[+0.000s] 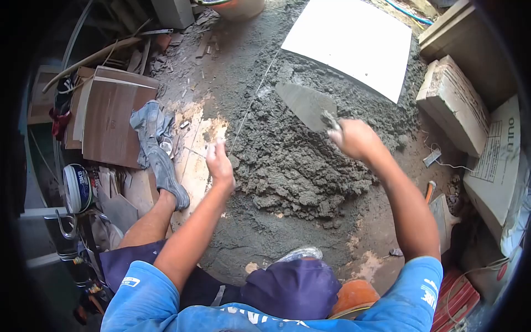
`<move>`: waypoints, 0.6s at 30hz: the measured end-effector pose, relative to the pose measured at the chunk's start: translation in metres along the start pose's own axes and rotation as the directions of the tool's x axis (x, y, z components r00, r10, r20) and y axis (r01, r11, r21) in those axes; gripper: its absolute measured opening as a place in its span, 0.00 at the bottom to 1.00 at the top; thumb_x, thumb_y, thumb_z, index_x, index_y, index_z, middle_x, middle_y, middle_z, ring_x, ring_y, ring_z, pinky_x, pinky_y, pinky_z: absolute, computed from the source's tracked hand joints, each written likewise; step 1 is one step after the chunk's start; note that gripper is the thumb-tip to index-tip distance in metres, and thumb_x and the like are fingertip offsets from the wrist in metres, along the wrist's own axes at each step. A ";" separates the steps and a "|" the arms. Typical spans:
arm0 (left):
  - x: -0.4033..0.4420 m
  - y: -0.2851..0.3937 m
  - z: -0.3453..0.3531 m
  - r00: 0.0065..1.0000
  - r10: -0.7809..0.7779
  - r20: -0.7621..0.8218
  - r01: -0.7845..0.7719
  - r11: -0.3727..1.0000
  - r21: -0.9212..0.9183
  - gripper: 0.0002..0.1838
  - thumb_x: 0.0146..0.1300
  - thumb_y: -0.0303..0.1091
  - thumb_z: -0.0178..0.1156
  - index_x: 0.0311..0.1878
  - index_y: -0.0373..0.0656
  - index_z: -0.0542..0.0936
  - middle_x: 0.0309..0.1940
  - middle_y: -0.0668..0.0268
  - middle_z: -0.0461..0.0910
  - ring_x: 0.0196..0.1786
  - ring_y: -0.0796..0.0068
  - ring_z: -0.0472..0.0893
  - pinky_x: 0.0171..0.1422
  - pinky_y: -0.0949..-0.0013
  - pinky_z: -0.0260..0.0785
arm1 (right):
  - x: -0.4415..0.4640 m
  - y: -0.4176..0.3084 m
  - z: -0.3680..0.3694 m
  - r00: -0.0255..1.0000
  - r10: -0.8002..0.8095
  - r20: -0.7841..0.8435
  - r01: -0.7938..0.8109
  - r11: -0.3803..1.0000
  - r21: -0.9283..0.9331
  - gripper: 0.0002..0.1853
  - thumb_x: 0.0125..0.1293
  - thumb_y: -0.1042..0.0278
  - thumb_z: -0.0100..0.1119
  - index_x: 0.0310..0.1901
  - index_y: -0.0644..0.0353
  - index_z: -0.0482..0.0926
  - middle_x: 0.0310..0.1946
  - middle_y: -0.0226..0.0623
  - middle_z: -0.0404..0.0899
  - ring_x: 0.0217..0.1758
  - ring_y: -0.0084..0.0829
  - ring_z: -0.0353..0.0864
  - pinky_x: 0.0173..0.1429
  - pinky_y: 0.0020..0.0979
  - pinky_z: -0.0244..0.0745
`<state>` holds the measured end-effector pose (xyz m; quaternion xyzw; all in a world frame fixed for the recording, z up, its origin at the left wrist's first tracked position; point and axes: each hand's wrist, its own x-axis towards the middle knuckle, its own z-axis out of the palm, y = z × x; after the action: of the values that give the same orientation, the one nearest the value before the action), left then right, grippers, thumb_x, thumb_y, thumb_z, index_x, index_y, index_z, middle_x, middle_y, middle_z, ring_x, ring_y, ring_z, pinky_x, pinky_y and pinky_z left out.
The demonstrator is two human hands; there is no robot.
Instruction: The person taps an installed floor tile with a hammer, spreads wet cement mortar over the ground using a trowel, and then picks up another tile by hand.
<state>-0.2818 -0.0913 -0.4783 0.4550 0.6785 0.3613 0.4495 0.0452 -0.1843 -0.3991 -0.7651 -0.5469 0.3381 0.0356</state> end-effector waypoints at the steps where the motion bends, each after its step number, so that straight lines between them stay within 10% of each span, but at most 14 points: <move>1: 0.019 0.003 -0.006 0.999 0.023 0.026 -0.024 0.999 0.045 0.20 0.74 0.45 0.51 0.49 0.34 0.78 0.36 0.65 0.76 0.41 0.72 0.73 0.53 0.68 0.67 | 0.028 -0.005 -0.009 0.987 0.074 0.139 -0.093 0.987 0.131 0.19 0.73 0.53 0.47 0.38 0.64 0.75 0.22 0.42 0.76 0.24 0.37 0.78 0.35 0.42 0.77; 4: 0.075 0.002 -0.018 0.979 0.191 0.071 -0.198 0.973 0.118 0.20 0.73 0.43 0.53 0.54 0.34 0.78 0.38 0.69 0.78 0.42 0.79 0.74 0.52 0.74 0.67 | 0.076 -0.015 -0.032 0.937 0.021 0.347 -0.174 0.892 0.416 0.19 0.73 0.53 0.45 0.35 0.63 0.72 0.22 0.33 0.73 0.21 0.26 0.74 0.22 0.30 0.72; 8: 0.116 0.033 -0.051 0.874 0.317 0.368 -0.448 0.820 0.356 0.23 0.66 0.45 0.60 0.54 0.33 0.80 0.33 0.57 0.84 0.35 0.70 0.80 0.45 0.67 0.73 | 0.063 -0.044 -0.024 0.833 0.109 0.543 -0.252 0.948 0.195 0.20 0.77 0.55 0.43 0.47 0.66 0.78 0.30 0.36 0.77 0.24 0.27 0.72 0.30 0.33 0.78; 11: 0.127 0.065 -0.081 0.761 0.188 0.621 -0.577 0.632 0.517 0.27 0.64 0.46 0.61 0.58 0.34 0.77 0.36 0.52 0.83 0.39 0.60 0.82 0.48 0.62 0.74 | 0.041 -0.055 -0.015 0.918 -0.077 0.389 0.220 0.915 -0.338 0.23 0.78 0.52 0.41 0.50 0.66 0.78 0.31 0.48 0.79 0.27 0.35 0.76 0.40 0.39 0.83; 14: 0.144 0.102 -0.113 0.518 -0.086 0.851 -0.819 0.240 0.522 0.30 0.64 0.48 0.61 0.62 0.36 0.74 0.44 0.46 0.81 0.48 0.49 0.81 0.54 0.55 0.72 | 0.042 -0.098 -0.057 0.939 -0.049 0.341 0.207 0.871 -0.445 0.22 0.78 0.51 0.39 0.44 0.63 0.77 0.24 0.35 0.76 0.25 0.25 0.74 0.31 0.34 0.80; 18: 0.167 0.147 -0.122 0.363 -0.383 0.849 -0.892 0.120 0.435 0.33 0.65 0.51 0.60 0.65 0.35 0.71 0.48 0.45 0.79 0.55 0.48 0.77 0.62 0.53 0.68 | 0.095 -0.123 -0.079 0.975 -0.216 0.058 0.206 0.765 -0.610 0.16 0.73 0.61 0.46 0.45 0.65 0.79 0.27 0.40 0.82 0.26 0.33 0.82 0.29 0.37 0.80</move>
<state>-0.3843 0.1043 -0.3526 0.8708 0.2561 -0.3533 0.2264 0.0060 -0.0280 -0.3314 -0.6715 -0.7089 0.1306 -0.1718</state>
